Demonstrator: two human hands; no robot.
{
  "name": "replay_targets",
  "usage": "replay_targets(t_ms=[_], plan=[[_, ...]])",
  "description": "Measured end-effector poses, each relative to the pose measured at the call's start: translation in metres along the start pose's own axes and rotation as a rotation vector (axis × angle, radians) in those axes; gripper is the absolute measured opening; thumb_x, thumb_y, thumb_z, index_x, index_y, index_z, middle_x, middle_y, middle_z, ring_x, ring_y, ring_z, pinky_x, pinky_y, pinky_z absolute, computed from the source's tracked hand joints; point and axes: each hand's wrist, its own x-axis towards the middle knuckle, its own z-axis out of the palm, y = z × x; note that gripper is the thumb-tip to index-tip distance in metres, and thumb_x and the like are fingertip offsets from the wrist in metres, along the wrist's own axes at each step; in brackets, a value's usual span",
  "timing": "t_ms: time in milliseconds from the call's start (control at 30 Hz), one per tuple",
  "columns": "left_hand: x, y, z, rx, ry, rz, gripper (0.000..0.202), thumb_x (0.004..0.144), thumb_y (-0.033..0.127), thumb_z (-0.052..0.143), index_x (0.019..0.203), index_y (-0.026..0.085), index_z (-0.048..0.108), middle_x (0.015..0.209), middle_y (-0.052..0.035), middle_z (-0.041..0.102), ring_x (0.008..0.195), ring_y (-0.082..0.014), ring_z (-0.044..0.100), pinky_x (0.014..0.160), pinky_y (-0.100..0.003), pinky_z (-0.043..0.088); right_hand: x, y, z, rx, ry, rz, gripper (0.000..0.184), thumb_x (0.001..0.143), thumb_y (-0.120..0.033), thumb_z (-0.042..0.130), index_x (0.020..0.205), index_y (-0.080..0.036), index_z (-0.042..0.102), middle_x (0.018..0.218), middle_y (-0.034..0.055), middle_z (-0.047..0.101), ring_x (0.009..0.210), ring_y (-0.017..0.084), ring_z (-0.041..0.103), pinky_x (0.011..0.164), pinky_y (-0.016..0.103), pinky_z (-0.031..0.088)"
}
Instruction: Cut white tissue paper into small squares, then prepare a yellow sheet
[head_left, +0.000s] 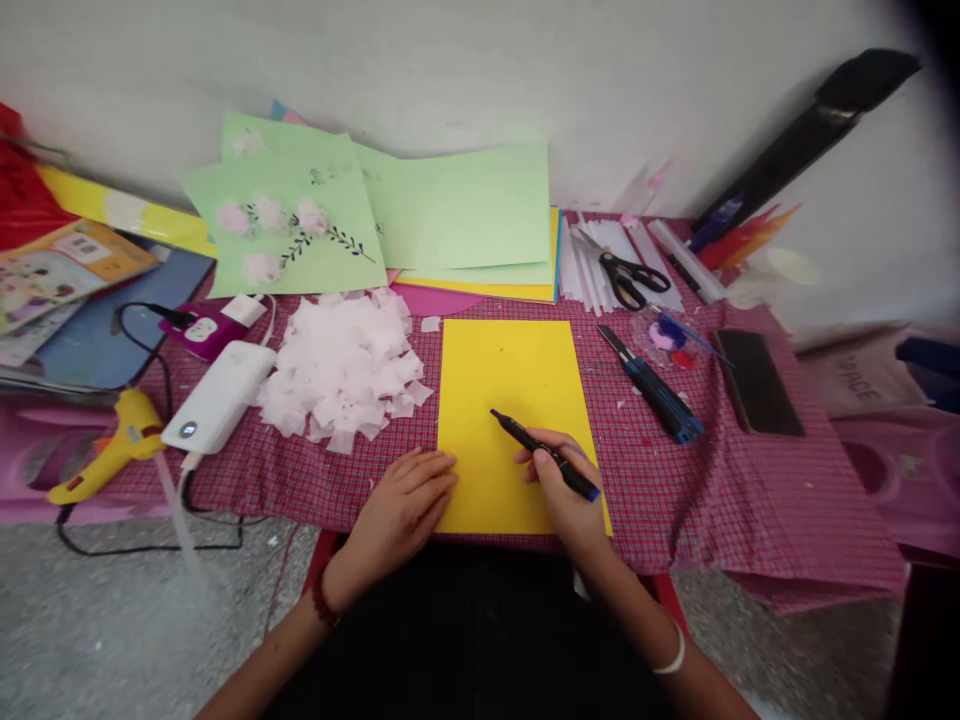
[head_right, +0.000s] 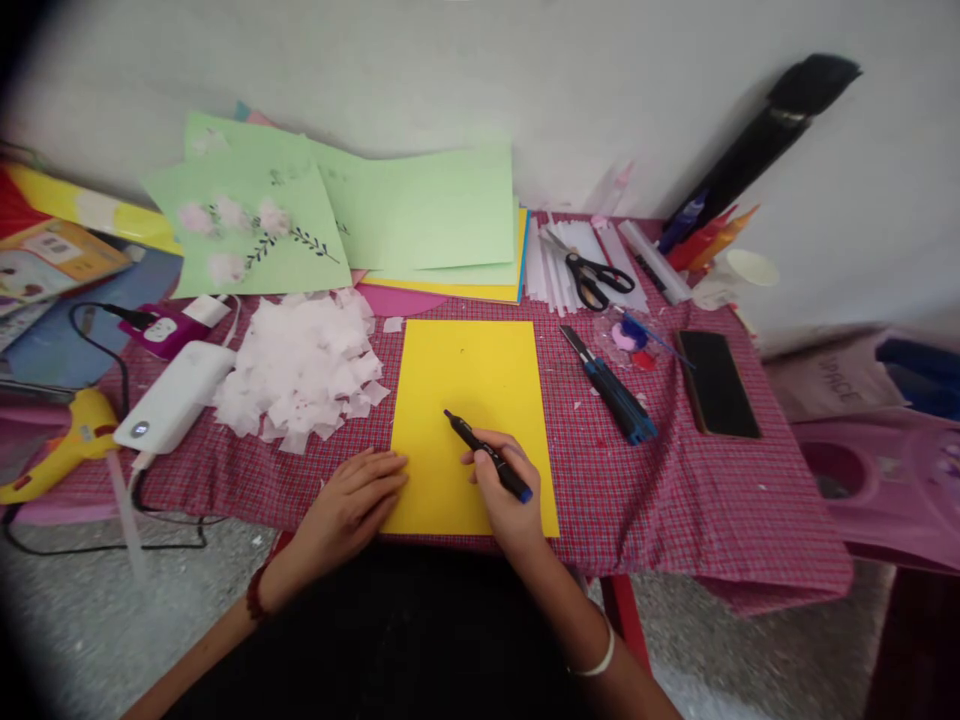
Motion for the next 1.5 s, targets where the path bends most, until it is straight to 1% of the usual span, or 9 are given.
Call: replay_targets(t_ms=[167, 333, 467, 600, 733, 867, 1167, 1333, 1500], plan=[[-0.001, -0.002, 0.002, 0.009, 0.021, 0.012, 0.025, 0.094, 0.018, 0.049, 0.113, 0.020, 0.065, 0.122, -0.0097, 0.067, 0.117, -0.0209, 0.060, 0.106, -0.047, 0.046, 0.001, 0.002, 0.003, -0.039, -0.025, -0.026, 0.016, 0.086, -0.022, 0.057, 0.098, -0.022, 0.067, 0.079, 0.0025, 0.070, 0.057, 0.014, 0.062, 0.056, 0.030, 0.053], [-0.001, -0.004, 0.003, 0.022, 0.027, 0.026, 0.023, 0.094, 0.016, 0.050, 0.112, 0.019, 0.064, 0.121, -0.0094, 0.067, 0.117, -0.0205, 0.060, 0.106, -0.046, 0.046, -0.001, 0.008, 0.004, -0.061, -0.065, -0.075, 0.018, 0.087, -0.023, 0.057, 0.102, -0.022, 0.067, 0.088, 0.0048, 0.072, 0.062, 0.015, 0.065, 0.062, 0.032, 0.055], [0.000, -0.003, 0.002, 0.030, 0.016, 0.025, 0.024, 0.094, 0.015, 0.050, 0.113, 0.019, 0.064, 0.122, -0.0094, 0.067, 0.118, -0.0204, 0.059, 0.106, -0.046, 0.046, -0.001, 0.011, 0.005, -0.084, -0.079, -0.073, 0.020, 0.087, -0.024, 0.057, 0.104, -0.021, 0.068, 0.087, 0.0056, 0.073, 0.064, 0.017, 0.067, 0.065, 0.033, 0.056], [-0.003, -0.006, 0.003, 0.034, 0.028, 0.022, 0.025, 0.094, 0.018, 0.049, 0.112, 0.021, 0.066, 0.121, -0.0089, 0.068, 0.117, -0.0206, 0.061, 0.105, -0.045, 0.047, -0.001, 0.009, 0.005, -0.093, -0.070, -0.095, 0.020, 0.086, -0.024, 0.057, 0.103, -0.021, 0.068, 0.087, 0.0061, 0.074, 0.065, 0.018, 0.068, 0.064, 0.033, 0.057], [-0.006, -0.008, 0.008, 0.047, 0.027, 0.023, 0.027, 0.093, 0.018, 0.050, 0.115, 0.022, 0.066, 0.124, -0.0073, 0.067, 0.118, -0.0201, 0.060, 0.109, -0.044, 0.044, 0.000, 0.008, 0.005, -0.101, -0.072, -0.080, 0.021, 0.087, -0.025, 0.056, 0.104, -0.021, 0.068, 0.090, 0.0077, 0.074, 0.064, 0.018, 0.068, 0.060, 0.032, 0.057], [-0.006, -0.006, 0.009, 0.039, 0.033, 0.006, 0.028, 0.093, 0.016, 0.051, 0.115, 0.022, 0.065, 0.124, -0.0060, 0.067, 0.118, -0.0189, 0.060, 0.109, -0.042, 0.044, 0.000, 0.008, 0.004, -0.125, -0.074, -0.084, 0.021, 0.087, -0.023, 0.055, 0.104, -0.022, 0.067, 0.095, 0.0082, 0.074, 0.064, 0.018, 0.069, 0.062, 0.033, 0.058], [-0.005, -0.004, 0.007, 0.063, 0.003, 0.023, 0.027, 0.093, 0.013, 0.050, 0.115, 0.020, 0.064, 0.125, -0.0070, 0.066, 0.120, -0.0190, 0.058, 0.107, -0.042, 0.045, -0.002, 0.008, 0.004, -0.124, -0.081, -0.076, 0.021, 0.087, -0.024, 0.056, 0.106, -0.022, 0.067, 0.096, 0.0084, 0.073, 0.073, 0.020, 0.070, 0.061, 0.033, 0.057], [-0.004, -0.002, 0.006, 0.054, 0.012, 0.015, 0.027, 0.092, 0.013, 0.051, 0.113, 0.020, 0.065, 0.123, -0.0065, 0.067, 0.119, -0.0188, 0.058, 0.107, -0.041, 0.044, -0.002, 0.011, 0.003, -0.130, -0.075, -0.085, 0.022, 0.087, -0.022, 0.057, 0.106, -0.022, 0.068, 0.095, 0.0072, 0.074, 0.069, 0.019, 0.069, 0.064, 0.034, 0.057], [-0.003, 0.001, 0.005, 0.058, 0.044, 0.019, 0.024, 0.093, 0.014, 0.051, 0.112, 0.019, 0.065, 0.121, -0.0066, 0.068, 0.117, -0.0189, 0.059, 0.105, -0.041, 0.045, 0.000, 0.015, 0.003, -0.118, -0.083, -0.117, 0.023, 0.088, -0.022, 0.056, 0.108, -0.021, 0.067, 0.094, 0.0070, 0.073, 0.071, 0.018, 0.069, 0.064, 0.033, 0.057]])
